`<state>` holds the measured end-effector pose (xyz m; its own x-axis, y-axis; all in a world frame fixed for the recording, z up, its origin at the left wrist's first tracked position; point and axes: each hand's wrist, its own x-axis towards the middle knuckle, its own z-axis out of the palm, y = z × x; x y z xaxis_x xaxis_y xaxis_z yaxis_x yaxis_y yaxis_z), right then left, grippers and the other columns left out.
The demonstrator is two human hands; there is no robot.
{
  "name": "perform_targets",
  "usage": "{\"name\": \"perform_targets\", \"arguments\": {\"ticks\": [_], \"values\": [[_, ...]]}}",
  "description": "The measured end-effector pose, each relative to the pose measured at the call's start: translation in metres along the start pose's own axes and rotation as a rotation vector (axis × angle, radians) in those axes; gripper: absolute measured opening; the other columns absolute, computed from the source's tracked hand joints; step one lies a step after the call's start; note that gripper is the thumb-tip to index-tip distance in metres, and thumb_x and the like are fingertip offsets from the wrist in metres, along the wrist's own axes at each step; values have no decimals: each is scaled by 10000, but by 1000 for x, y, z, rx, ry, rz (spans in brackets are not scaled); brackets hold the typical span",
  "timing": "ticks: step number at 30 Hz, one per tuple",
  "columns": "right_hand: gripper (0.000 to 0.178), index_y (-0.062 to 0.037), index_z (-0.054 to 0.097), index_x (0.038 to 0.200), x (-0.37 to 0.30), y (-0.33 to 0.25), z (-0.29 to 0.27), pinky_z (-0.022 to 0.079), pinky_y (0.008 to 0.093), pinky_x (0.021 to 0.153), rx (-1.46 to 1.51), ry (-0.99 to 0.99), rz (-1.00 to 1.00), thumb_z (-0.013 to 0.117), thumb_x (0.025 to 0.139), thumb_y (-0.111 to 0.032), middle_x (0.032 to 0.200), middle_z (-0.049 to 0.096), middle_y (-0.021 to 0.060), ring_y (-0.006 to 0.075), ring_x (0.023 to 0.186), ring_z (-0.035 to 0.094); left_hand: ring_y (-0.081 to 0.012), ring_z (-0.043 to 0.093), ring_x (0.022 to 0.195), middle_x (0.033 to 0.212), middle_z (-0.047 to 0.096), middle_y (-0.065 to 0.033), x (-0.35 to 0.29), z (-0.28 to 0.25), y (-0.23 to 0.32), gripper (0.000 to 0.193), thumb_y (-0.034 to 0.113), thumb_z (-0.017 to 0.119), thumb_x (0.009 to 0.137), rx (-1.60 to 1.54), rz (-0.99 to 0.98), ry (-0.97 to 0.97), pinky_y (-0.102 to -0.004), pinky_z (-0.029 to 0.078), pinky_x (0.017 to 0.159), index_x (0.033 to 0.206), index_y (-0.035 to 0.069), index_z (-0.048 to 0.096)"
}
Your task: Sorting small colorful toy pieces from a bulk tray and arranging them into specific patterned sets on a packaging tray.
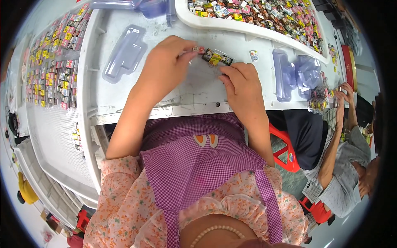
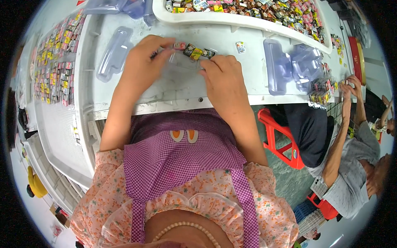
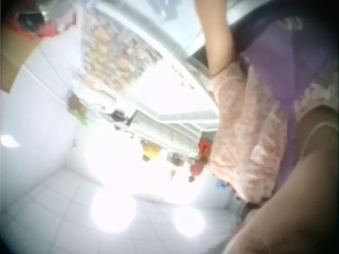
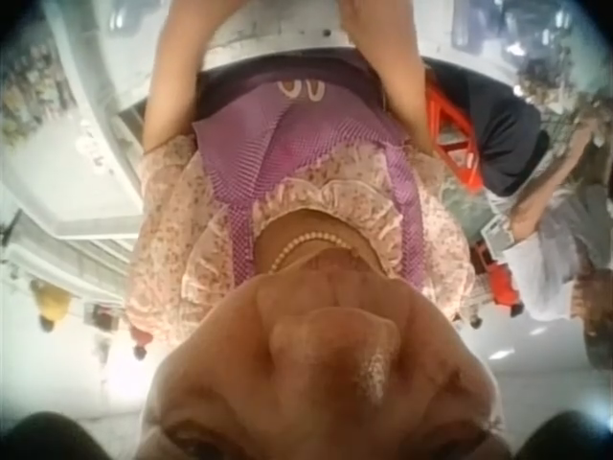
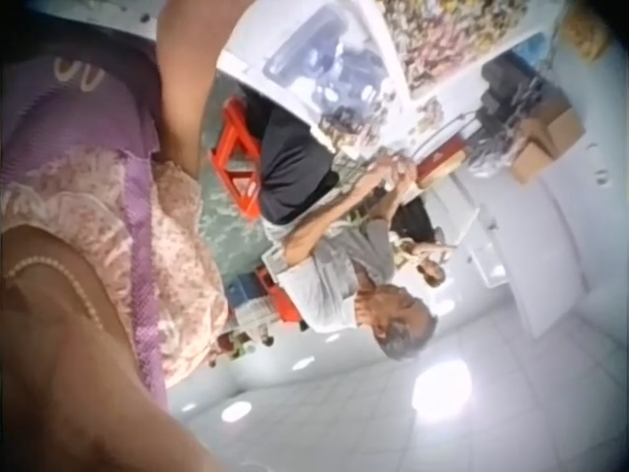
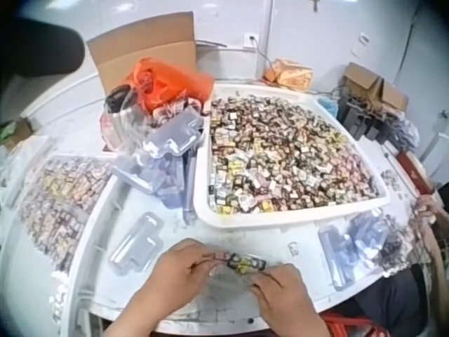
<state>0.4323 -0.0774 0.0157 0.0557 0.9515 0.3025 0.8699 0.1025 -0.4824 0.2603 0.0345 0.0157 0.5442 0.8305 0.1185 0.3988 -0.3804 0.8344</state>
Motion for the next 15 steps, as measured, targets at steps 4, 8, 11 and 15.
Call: {"name": "perform_targets", "arguments": {"ticks": [4, 8, 11, 15], "values": [[249, -30, 654, 1001, -2, 1, 1, 472, 366, 770, 41, 35, 33, 695, 755, -26, 967, 576, 115, 299, 885, 546, -162, 574, 800, 974, 654, -53, 1, -14, -14, 265, 76, 611, 854, -130, -102, 61, -282, 468, 722, 1115, 77, 658], [268, -41, 652, 1003, -8, 3, 1, 465, 374, 775, 83, 94, 114, 715, 743, -46, 962, 574, 100, 293, 901, 537, -108, 523, 748, 1015, 651, -33, 1, -14, -22, 334, 70, 626, 841, -324, -150, 4, -263, 461, 689, 1173, 96, 636], [276, -50, 654, 992, -8, 1, -4, 435, 381, 795, 19, 68, 40, 734, 729, -77, 956, 574, 86, 279, 913, 528, -119, 541, 741, 989, 661, -54, 4, -8, -12, 326, 78, 647, 835, -289, -142, 17, -269, 468, 686, 1160, 84, 640], [233, -76, 659, 962, 6, 1, 1, 381, 373, 817, -22, 102, -24, 723, 740, -109, 958, 580, 71, 263, 918, 524, -213, 615, 749, 882, 659, -109, 12, -2, -13, 266, 59, 664, 815, 71, 19, 76, -296, 493, 680, 1081, 49, 665]]}}
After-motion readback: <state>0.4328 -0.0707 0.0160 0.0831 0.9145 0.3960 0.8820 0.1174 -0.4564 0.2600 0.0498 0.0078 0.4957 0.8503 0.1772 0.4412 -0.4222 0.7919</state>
